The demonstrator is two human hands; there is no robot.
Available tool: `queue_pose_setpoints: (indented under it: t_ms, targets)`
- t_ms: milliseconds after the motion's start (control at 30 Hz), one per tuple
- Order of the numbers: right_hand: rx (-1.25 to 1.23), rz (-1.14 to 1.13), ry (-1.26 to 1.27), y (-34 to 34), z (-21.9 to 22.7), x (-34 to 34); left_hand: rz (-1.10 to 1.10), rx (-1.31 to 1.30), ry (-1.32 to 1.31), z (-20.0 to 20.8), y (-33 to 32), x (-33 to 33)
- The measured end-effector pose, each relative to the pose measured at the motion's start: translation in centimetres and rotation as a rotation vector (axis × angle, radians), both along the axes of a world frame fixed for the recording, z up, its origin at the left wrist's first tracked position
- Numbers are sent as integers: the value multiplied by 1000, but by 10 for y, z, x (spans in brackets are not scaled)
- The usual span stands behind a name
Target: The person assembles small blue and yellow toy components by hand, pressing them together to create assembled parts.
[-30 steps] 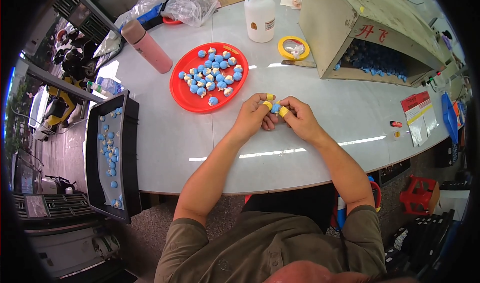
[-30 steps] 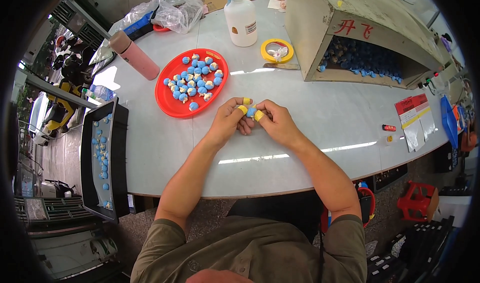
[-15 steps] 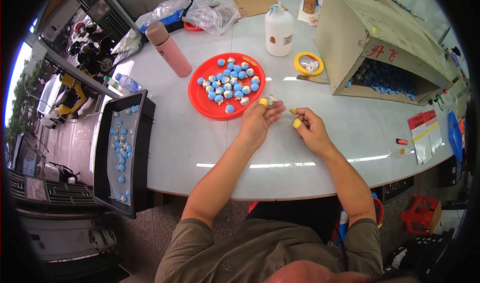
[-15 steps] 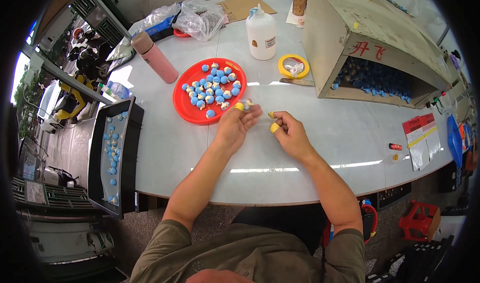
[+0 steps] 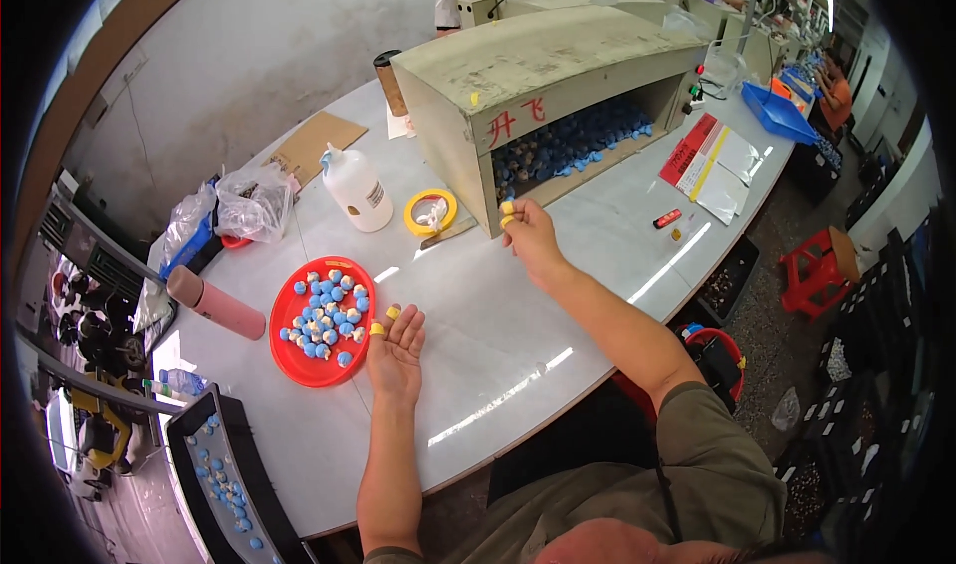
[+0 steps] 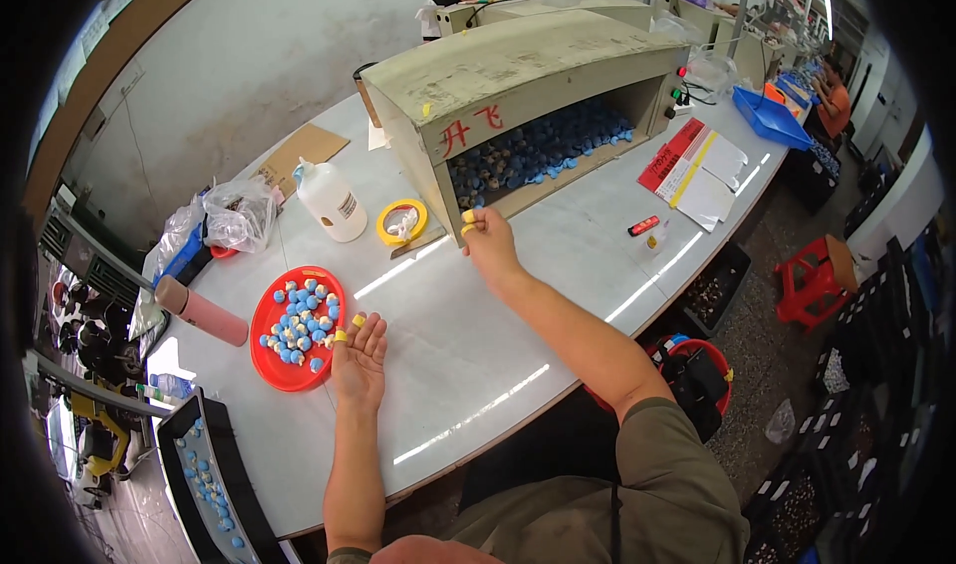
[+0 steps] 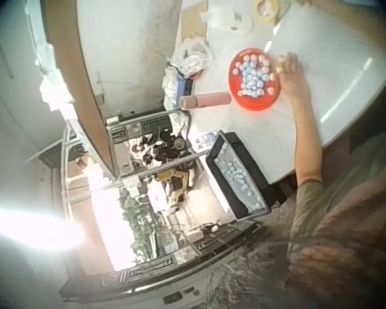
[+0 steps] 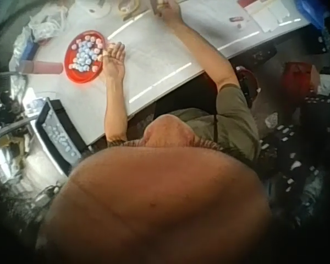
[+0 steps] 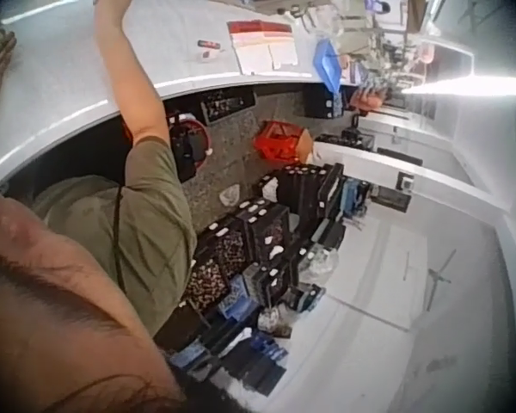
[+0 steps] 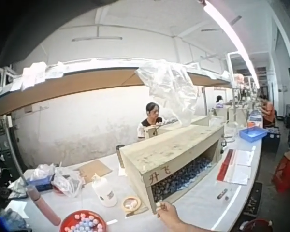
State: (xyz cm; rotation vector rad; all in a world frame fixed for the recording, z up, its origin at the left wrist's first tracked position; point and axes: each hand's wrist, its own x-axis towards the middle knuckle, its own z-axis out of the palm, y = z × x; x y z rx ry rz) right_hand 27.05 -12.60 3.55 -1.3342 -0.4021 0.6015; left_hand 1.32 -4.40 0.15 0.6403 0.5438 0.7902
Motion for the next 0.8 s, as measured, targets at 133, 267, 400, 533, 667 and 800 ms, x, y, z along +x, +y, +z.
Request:
queue_pose_setpoints:
  t_ms: [133, 267, 400, 533, 667, 800]
  targets:
    - [-179, -278, -800, 18, -40, 78, -48, -4, 49, -4, -1, 3]
    - [-823, -136, -1280, 31, -25, 115, -68, -7, 113, -6, -3, 1]
    - [-733, -22, -1487, 30, -44, 142, -91, 17, 131, -3, -8, 6]
    - [-741, -179, -1468, 18, -31, 121, -87, 44, 142, -2, -9, 3]
    - [-207, -185, -973, -5, -37, 57, -127, 200, 270, 2, -19, 10]
    - [-68, 196, -967, -31, -22, -54, -198, 177, 250, 4, -33, 14]
